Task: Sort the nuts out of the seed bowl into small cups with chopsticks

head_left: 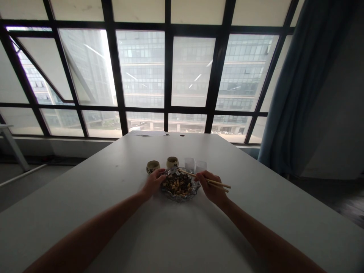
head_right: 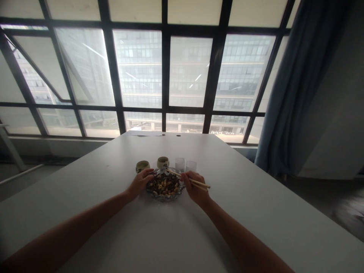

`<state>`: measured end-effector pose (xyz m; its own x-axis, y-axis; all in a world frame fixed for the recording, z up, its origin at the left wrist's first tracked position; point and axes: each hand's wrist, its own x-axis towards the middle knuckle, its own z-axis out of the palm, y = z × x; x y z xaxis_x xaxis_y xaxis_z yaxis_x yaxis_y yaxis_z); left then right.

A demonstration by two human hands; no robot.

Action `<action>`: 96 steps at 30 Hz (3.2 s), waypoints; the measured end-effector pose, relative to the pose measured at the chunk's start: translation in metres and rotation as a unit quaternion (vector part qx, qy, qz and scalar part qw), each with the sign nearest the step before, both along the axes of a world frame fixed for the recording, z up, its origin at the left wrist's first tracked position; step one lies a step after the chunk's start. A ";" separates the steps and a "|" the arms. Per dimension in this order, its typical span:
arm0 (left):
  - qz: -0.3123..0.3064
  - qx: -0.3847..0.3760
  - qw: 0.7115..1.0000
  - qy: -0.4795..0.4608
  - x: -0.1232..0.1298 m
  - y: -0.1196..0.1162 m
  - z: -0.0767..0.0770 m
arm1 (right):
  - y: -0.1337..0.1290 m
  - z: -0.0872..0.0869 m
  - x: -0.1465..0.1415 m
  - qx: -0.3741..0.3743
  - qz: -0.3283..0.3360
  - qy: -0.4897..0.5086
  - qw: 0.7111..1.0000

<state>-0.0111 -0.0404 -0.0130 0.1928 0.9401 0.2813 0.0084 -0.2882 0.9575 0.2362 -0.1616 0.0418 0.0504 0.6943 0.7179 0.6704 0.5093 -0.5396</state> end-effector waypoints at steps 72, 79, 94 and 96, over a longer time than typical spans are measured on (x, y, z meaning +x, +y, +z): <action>-0.147 0.159 0.963 0.162 -0.008 -0.022 0.012 | 0.017 -0.002 0.027 0.005 0.010 0.311 0.950; -0.138 0.158 0.962 0.172 -0.009 -0.021 0.011 | 0.029 -0.011 0.035 -0.034 -0.020 0.426 0.904; -0.109 0.136 0.965 0.195 -0.005 -0.020 0.008 | 0.013 -0.005 0.023 -0.005 -0.010 0.251 0.968; -0.106 0.132 0.966 0.197 -0.003 -0.021 0.009 | 0.008 -0.004 0.021 0.000 -0.010 0.220 0.975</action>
<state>-0.0145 -0.0615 -0.0041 0.5133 0.7738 0.3712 0.2711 -0.5566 0.7853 0.2568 -0.1532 0.0378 0.3666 0.6905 0.6235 0.3838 0.4982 -0.7775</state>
